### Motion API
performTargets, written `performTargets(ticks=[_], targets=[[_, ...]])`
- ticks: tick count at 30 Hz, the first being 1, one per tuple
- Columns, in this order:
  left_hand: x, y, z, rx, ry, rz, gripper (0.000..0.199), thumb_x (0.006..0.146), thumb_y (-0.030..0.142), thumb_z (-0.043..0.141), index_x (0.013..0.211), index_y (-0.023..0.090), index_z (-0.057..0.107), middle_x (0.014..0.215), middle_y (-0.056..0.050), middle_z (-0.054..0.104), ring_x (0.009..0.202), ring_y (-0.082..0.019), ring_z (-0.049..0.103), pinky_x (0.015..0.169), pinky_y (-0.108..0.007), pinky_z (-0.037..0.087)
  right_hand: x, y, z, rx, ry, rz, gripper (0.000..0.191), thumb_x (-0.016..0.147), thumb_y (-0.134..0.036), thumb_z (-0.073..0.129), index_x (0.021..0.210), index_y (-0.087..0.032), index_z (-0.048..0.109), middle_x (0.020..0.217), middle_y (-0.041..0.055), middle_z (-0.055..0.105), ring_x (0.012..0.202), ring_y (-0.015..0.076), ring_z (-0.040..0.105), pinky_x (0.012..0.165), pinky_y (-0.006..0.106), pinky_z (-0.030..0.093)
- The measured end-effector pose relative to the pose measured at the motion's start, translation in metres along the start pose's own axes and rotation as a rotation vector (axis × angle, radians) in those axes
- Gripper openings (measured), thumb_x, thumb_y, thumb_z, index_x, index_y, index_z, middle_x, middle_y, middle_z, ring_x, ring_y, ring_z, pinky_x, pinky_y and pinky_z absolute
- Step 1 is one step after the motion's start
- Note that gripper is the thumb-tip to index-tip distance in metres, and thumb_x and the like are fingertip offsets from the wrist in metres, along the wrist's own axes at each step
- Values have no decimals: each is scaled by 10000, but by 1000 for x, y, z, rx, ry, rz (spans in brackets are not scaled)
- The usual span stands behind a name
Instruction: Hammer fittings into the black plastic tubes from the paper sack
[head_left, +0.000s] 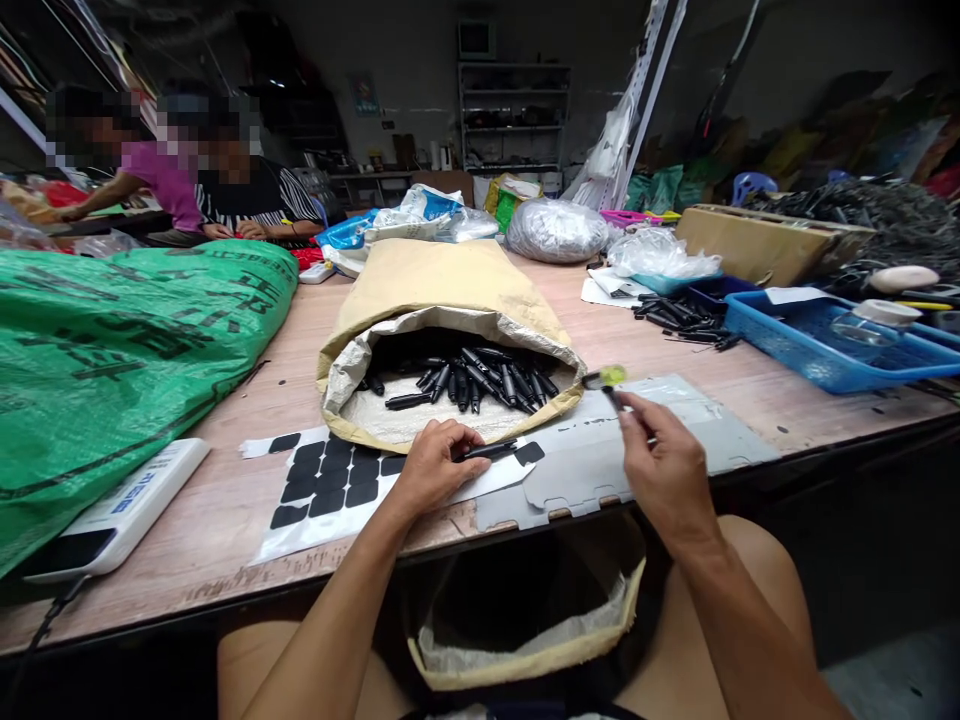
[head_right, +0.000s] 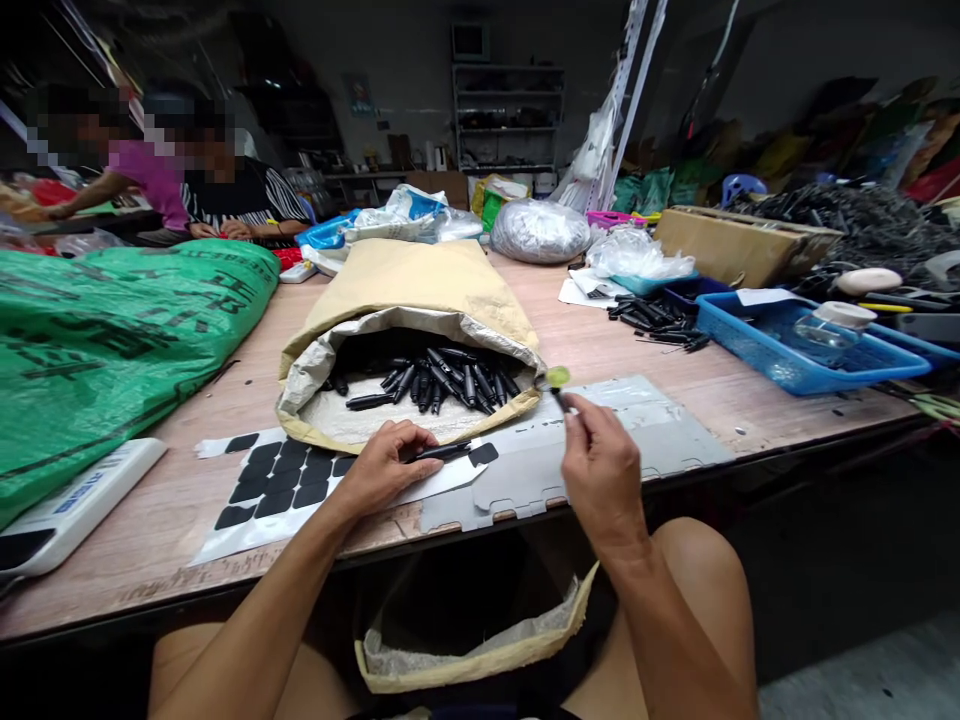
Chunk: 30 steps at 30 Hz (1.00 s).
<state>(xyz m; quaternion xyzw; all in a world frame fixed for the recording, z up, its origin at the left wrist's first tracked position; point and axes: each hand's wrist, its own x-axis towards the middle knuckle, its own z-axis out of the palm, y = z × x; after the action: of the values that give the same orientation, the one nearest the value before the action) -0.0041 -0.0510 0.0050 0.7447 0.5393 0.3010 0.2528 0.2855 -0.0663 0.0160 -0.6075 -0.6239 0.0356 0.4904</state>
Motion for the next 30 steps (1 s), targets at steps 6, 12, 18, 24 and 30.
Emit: performTargets(ticks=[6,12,18,24,30], targets=[[1,0,2,28,20,-22,169,765,289,779,922,234,750,898,-19,714,948,-239,568,846,-361,447,-32,-56,24,241,-336,-135,341,1012,-268,452,1259,-240,686,1108,74,726,1058,204,673,970,362,534],[2,0,2,-7,9,-25,170,758,301,798,900,233,734,890,-12,705,939,-234,566,837,-350,450,-37,-68,35,170,-316,-222,367,1022,-238,446,1320,-257,659,1073,66,704,990,188,669,926,323,532],[2,-1,3,30,12,-26,129,755,281,795,829,219,710,845,-9,678,902,-229,548,802,-339,429,-45,-68,39,-51,-424,-269,425,999,-148,425,1324,-287,661,952,47,682,936,189,661,831,284,519],[2,-2,3,-2,12,-27,173,756,288,797,905,226,736,880,-16,702,934,-234,562,838,-349,444,-40,-67,32,-16,-300,-240,406,1013,-190,431,1345,-275,650,994,54,688,946,185,659,891,288,512],[2,1,2,20,14,-46,175,757,286,785,916,225,744,906,-22,717,957,-243,567,852,-358,443,-42,-61,34,-66,-360,-208,407,1000,-168,432,1314,-277,667,992,47,694,944,185,664,858,277,506]])
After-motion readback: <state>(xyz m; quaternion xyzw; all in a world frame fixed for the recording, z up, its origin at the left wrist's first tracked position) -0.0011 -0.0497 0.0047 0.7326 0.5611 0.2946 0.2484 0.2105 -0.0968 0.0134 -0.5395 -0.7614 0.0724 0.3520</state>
